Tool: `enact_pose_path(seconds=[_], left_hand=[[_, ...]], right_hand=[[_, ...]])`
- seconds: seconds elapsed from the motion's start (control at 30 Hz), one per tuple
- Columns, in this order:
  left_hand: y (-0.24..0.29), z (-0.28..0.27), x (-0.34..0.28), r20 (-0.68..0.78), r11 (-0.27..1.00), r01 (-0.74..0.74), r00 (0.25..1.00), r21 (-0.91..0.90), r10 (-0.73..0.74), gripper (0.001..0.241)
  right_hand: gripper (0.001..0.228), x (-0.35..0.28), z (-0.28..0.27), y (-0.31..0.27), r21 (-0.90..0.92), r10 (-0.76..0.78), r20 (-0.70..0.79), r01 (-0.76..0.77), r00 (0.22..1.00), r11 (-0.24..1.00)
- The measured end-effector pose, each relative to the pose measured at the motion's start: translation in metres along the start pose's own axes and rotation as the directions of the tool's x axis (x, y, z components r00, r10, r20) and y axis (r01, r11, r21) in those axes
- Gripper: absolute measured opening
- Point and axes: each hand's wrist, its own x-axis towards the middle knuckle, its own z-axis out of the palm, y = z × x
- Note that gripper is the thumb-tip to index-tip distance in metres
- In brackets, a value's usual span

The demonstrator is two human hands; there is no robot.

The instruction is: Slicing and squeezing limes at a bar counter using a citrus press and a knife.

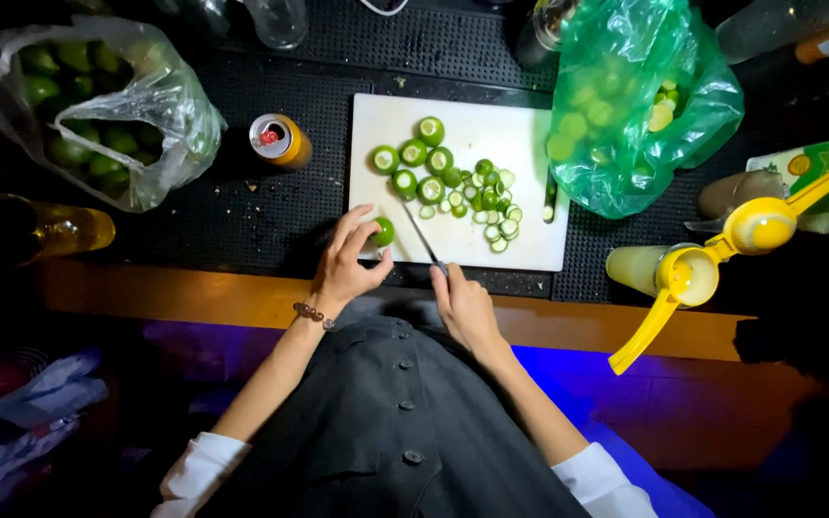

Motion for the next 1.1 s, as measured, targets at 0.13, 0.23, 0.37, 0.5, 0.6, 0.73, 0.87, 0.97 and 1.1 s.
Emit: enact_pose_path(seconds=[0.13,0.23,0.37,0.5,0.6,0.73,0.87,0.97,1.1], left_hand=[[0.005,-0.003,-0.004,-0.036,0.994,0.018,0.999,0.109,-0.014,0.031],[0.002,-0.005,-0.006,-0.066,0.995,0.061,0.996,0.081,-0.055,0.026],[0.002,-0.008,-0.011,-0.094,0.995,0.052,0.995,0.088,-0.044,0.025],[-0.003,-0.005,-0.018,-0.083,0.994,0.041,0.996,0.1,-0.033,0.022],[-0.009,-0.005,-0.019,-0.066,0.995,0.044,0.997,0.086,-0.038,0.02],[-0.015,-0.001,-0.026,-0.094,0.997,0.0,0.996,0.081,0.008,0.019],[-0.019,0.002,-0.026,-0.109,0.995,-0.042,0.993,0.086,0.051,0.022],[-0.018,0.003,-0.03,-0.102,0.994,-0.044,0.993,0.103,0.054,0.021],[-0.018,0.0,-0.024,-0.097,0.995,-0.089,0.991,0.043,0.093,0.021]], right_hand=[[0.038,-0.002,0.012,-0.001,-0.056,-0.05,0.011,0.051,0.999,0.997],[0.037,0.002,0.015,-0.004,-0.076,-0.111,-0.005,0.11,0.994,0.991],[0.034,0.001,0.015,-0.007,-0.105,-0.155,-0.002,0.154,0.988,0.982],[0.036,0.001,0.017,-0.006,-0.127,-0.206,0.003,0.205,0.979,0.971],[0.034,0.002,0.014,-0.008,-0.156,-0.188,0.011,0.187,0.982,0.97],[0.037,-0.009,0.01,0.003,-0.267,-0.15,0.056,0.16,0.987,0.95],[0.038,0.011,0.029,0.007,-0.3,-0.232,-0.01,0.218,0.973,0.929],[0.039,0.012,0.035,0.005,-0.297,-0.161,0.033,0.164,0.986,0.941],[0.041,0.01,0.048,0.03,-0.304,-0.122,0.072,0.138,0.99,0.942]])
